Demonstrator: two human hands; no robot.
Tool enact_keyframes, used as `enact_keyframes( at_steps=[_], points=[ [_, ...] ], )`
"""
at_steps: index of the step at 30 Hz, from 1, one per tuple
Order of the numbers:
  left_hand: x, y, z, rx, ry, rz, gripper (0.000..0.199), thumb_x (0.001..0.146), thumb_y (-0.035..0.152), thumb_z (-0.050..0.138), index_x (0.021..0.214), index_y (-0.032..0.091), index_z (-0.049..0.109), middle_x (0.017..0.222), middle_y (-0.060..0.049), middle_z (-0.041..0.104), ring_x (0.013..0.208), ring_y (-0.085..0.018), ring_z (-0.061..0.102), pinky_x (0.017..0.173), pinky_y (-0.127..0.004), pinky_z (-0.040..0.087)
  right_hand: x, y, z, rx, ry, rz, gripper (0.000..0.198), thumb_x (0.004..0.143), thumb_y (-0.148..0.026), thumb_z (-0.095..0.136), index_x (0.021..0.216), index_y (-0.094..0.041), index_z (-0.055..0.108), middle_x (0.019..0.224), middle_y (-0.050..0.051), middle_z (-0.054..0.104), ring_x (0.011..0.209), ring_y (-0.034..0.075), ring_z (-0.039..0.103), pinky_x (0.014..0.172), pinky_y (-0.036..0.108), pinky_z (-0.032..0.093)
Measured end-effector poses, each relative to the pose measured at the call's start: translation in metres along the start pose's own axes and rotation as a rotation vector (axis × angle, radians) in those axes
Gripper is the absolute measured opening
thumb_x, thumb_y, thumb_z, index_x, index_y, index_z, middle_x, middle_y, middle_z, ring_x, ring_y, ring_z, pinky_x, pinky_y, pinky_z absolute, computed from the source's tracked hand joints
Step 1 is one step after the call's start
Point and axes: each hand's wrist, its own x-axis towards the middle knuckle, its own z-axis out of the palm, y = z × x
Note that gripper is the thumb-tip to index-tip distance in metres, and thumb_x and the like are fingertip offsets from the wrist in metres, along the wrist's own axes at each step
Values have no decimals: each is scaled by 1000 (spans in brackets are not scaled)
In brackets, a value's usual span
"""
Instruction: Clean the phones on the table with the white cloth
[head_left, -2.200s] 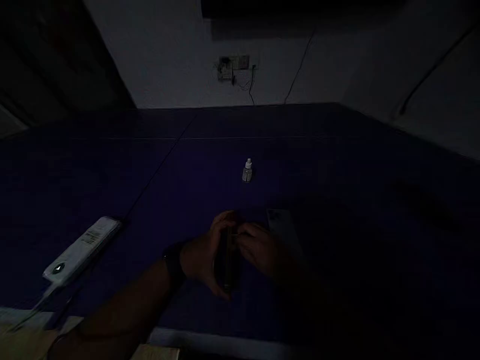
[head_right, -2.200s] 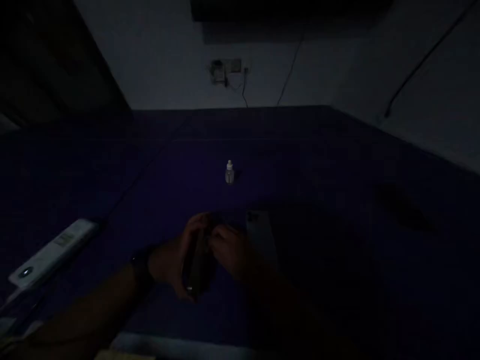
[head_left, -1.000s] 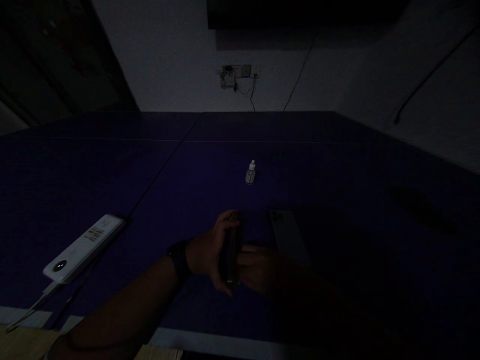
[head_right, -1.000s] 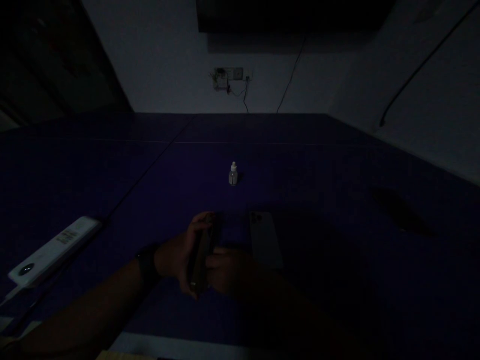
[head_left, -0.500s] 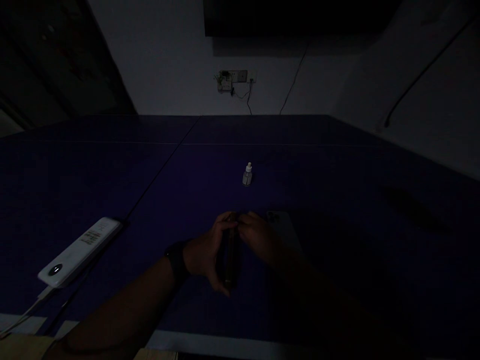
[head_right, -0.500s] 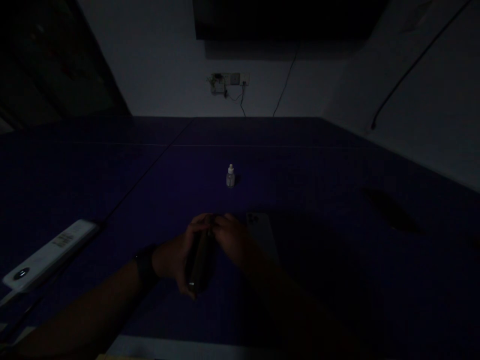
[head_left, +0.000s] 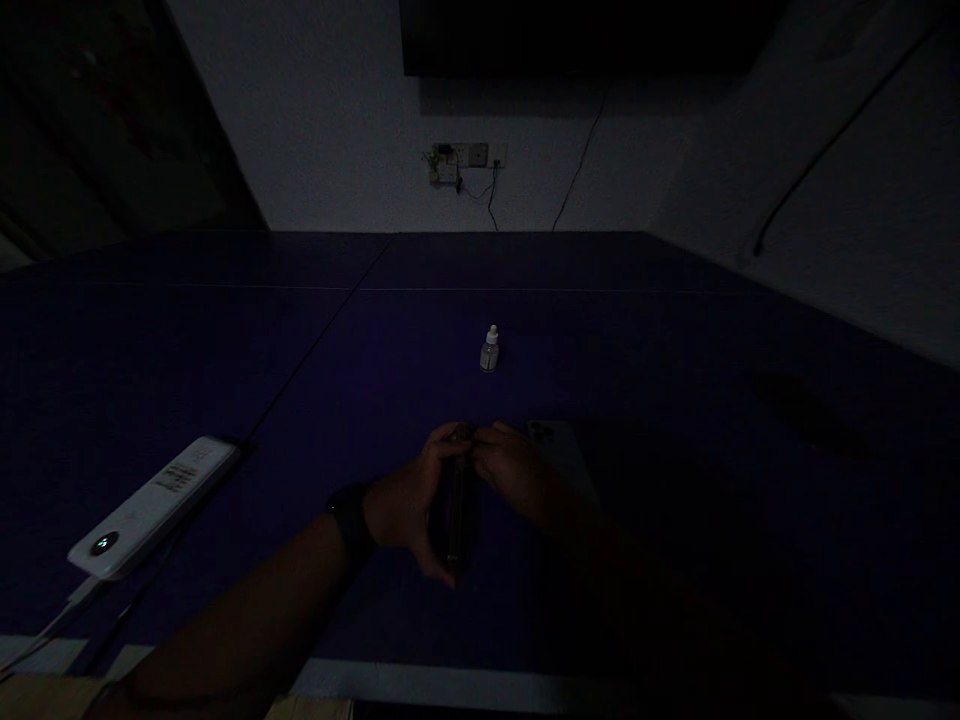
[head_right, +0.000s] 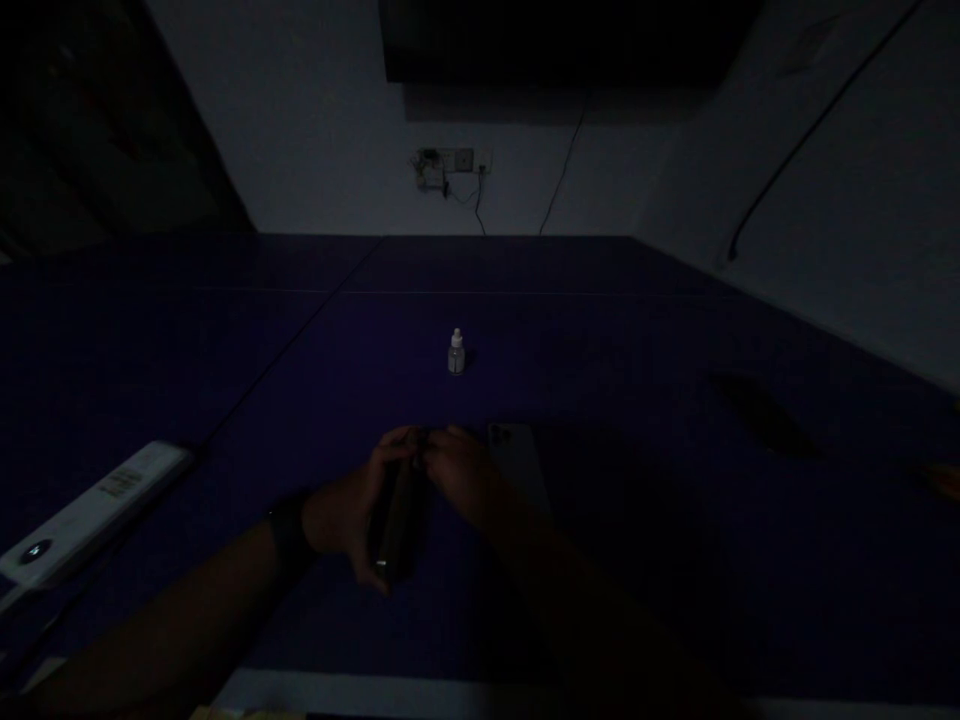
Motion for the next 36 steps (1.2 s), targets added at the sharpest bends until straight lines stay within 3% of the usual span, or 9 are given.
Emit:
enact_keyframes(
  at_steps=[9,20,26,32,36],
  points=[
    [-3,-7,0,49,-13,34,151,29,73,92,149,31,9,151,-20,15,144,-51,22,114,-70,26,-21,-21,-3,60,-185,-355,20,95,-14,57,80,-19,69,88,3,71,83,17,62,82,31,49],
    [-1,-2,0,-4,-7,12,148,30,68,95,147,31,12,152,-18,15,145,-48,22,117,-66,25,-1,-8,-5,-85,-51,100,17,94,-8,59,99,-16,73,103,9,68,96,23,59,84,35,48],
    [-2,-3,-1,16,-24,6,149,32,69,94,148,30,9,151,-19,16,145,-49,22,117,-68,23,-6,-12,-8,-20,-110,-19,17,91,-7,61,102,-16,72,109,8,68,100,21,60,89,33,47],
    [-1,-3,-1,-2,-15,-12,150,29,69,94,147,30,11,150,-18,16,144,-47,26,116,-65,26,-2,-10,-4,-69,-17,122,19,94,-7,56,99,-16,72,99,9,68,92,23,61,80,34,49],
    [-2,-3,0,-13,-26,-11,149,30,72,92,147,29,11,150,-19,15,145,-47,23,117,-65,25,-6,-8,-4,63,-60,-56,16,90,-7,60,96,-16,72,105,8,69,97,21,63,87,33,50]
  ],
)
